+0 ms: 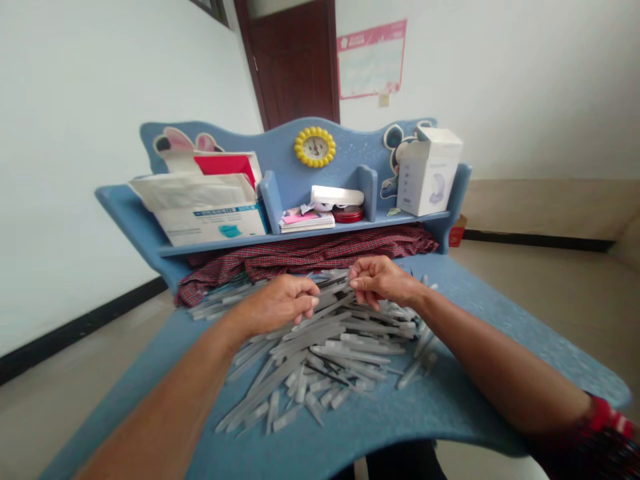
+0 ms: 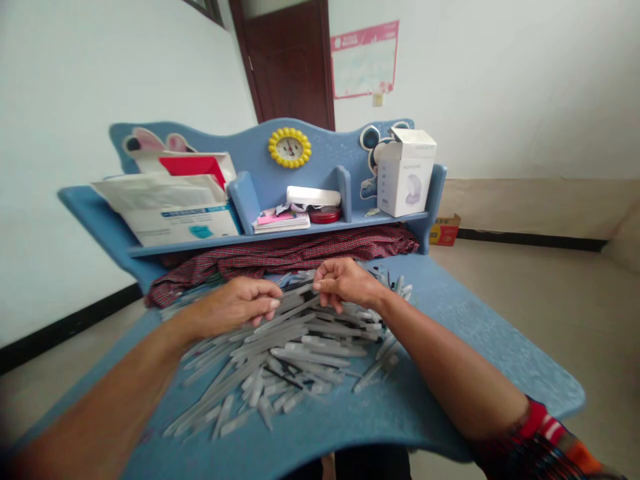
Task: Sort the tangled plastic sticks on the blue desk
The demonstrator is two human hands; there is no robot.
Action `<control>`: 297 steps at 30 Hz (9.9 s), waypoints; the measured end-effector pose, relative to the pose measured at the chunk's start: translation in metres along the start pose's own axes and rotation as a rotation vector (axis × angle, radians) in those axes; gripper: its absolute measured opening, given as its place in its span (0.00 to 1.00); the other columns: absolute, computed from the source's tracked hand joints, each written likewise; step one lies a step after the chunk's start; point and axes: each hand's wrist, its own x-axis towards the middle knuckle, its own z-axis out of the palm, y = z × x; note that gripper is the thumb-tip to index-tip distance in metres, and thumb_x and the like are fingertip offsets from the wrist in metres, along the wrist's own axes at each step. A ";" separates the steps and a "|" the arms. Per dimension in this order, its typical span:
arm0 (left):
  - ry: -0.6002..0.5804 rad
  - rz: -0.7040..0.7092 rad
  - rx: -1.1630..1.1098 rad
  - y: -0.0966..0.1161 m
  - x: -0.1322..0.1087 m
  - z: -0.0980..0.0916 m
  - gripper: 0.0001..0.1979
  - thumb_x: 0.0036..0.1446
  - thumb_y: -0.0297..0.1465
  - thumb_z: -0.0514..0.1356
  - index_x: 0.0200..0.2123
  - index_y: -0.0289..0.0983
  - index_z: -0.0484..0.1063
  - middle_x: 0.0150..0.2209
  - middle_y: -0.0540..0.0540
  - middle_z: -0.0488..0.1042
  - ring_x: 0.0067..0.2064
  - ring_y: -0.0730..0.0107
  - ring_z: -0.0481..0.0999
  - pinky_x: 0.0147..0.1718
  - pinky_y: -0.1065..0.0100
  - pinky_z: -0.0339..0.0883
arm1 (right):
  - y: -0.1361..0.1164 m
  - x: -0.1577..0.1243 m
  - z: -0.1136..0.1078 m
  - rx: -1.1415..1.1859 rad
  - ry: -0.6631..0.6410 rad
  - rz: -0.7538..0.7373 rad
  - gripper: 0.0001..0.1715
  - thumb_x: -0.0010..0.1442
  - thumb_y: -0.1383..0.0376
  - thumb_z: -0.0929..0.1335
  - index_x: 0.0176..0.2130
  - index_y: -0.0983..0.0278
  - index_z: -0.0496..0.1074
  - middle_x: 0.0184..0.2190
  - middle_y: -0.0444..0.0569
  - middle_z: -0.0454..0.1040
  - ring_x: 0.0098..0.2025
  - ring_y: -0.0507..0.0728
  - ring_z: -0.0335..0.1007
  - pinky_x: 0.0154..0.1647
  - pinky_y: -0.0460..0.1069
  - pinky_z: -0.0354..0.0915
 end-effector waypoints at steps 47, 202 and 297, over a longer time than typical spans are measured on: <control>-0.037 -0.016 -0.046 -0.006 -0.003 0.002 0.14 0.53 0.39 0.52 0.25 0.35 0.67 0.19 0.50 0.72 0.17 0.78 0.65 0.17 0.76 0.55 | 0.003 0.000 0.012 -0.229 0.068 -0.014 0.15 0.53 0.57 0.66 0.26 0.67 0.66 0.14 0.41 0.69 0.09 0.44 0.55 0.08 0.39 0.47; 0.183 0.160 0.455 0.008 -0.003 0.008 0.13 0.55 0.30 0.50 0.31 0.35 0.74 0.27 0.49 0.73 0.32 0.72 0.70 0.30 0.75 0.57 | 0.001 -0.002 0.022 0.013 0.046 0.054 0.24 0.49 0.53 0.69 0.40 0.63 0.60 0.17 0.40 0.72 0.08 0.47 0.59 0.07 0.39 0.46; 0.469 0.274 -1.449 0.051 0.004 0.020 0.05 0.57 0.28 0.53 0.32 0.33 0.67 0.24 0.50 0.68 0.22 0.80 0.68 0.22 0.76 0.66 | -0.034 -0.004 0.096 0.092 0.009 0.014 0.28 0.56 0.43 0.57 0.24 0.65 0.58 0.16 0.43 0.69 0.10 0.47 0.61 0.08 0.40 0.48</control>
